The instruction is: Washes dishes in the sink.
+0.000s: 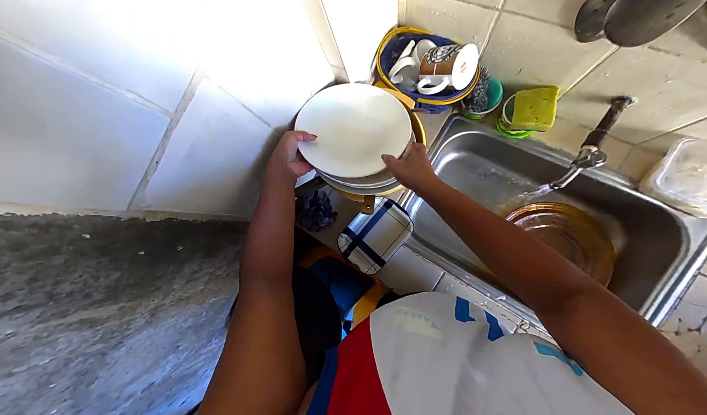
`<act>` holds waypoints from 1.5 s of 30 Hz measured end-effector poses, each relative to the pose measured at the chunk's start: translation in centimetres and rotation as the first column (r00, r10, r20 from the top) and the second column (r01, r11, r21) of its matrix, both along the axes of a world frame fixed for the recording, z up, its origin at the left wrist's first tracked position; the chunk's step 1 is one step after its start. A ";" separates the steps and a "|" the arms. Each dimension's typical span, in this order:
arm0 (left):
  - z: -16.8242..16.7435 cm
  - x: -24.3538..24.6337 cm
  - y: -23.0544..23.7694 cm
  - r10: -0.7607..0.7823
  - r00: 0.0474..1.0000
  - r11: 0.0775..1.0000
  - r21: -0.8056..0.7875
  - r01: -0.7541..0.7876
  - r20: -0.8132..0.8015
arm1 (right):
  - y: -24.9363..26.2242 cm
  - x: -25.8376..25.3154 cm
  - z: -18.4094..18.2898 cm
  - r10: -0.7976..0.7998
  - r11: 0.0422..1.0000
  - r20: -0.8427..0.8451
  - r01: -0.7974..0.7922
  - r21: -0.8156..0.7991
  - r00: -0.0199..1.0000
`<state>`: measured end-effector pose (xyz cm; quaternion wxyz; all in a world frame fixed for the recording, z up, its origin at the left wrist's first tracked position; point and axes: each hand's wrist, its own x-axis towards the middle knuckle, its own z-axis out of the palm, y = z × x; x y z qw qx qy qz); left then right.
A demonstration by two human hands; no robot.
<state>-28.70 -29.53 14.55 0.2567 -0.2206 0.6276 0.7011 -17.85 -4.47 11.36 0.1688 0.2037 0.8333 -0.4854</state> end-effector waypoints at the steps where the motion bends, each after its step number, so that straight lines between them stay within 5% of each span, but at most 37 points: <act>1: -0.1 0.5 0.1 0.024 1.000 0.999 0.040 -0.024 -0.007 | -0.3 -0.2 0.2 -0.017 1.000 -0.004 0.017 0.006 1.000; 9: 0.5 2.9 1.2 0.075 0.997 0.994 0.079 -0.072 -0.028 | -0.7 -2.6 0.3 -0.310 0.875 0.165 0.349 -0.336 0.936; 17: 3.1 5.9 0.6 0.157 0.983 0.987 -0.013 -0.159 -0.095 | -2.4 -3.2 -1.1 -0.439 0.723 0.108 0.422 -0.547 0.892; 25: 8.6 10.6 0.3 0.238 0.930 0.964 -0.047 -0.261 -0.280 | -2.7 -0.4 3.6 -0.436 0.739 -0.184 0.234 -0.631 0.881; 31: 11.6 17.8 5.2 0.117 0.931 0.993 0.033 -0.113 -0.345 | 3.0 9.3 7.1 -0.506 0.714 -0.319 0.183 -0.675 0.801; 37: 4.7 26.9 15.9 -0.170 0.972 0.975 0.116 0.190 -0.163 | 12.4 23.6 1.9 -0.658 0.712 -0.224 0.497 -0.496 0.719; 45: -10.1 32.9 29.6 -0.474 0.835 0.880 0.193 0.435 0.280 | 24.5 36.8 -11.6 -0.733 0.680 -0.072 0.726 -0.097 0.677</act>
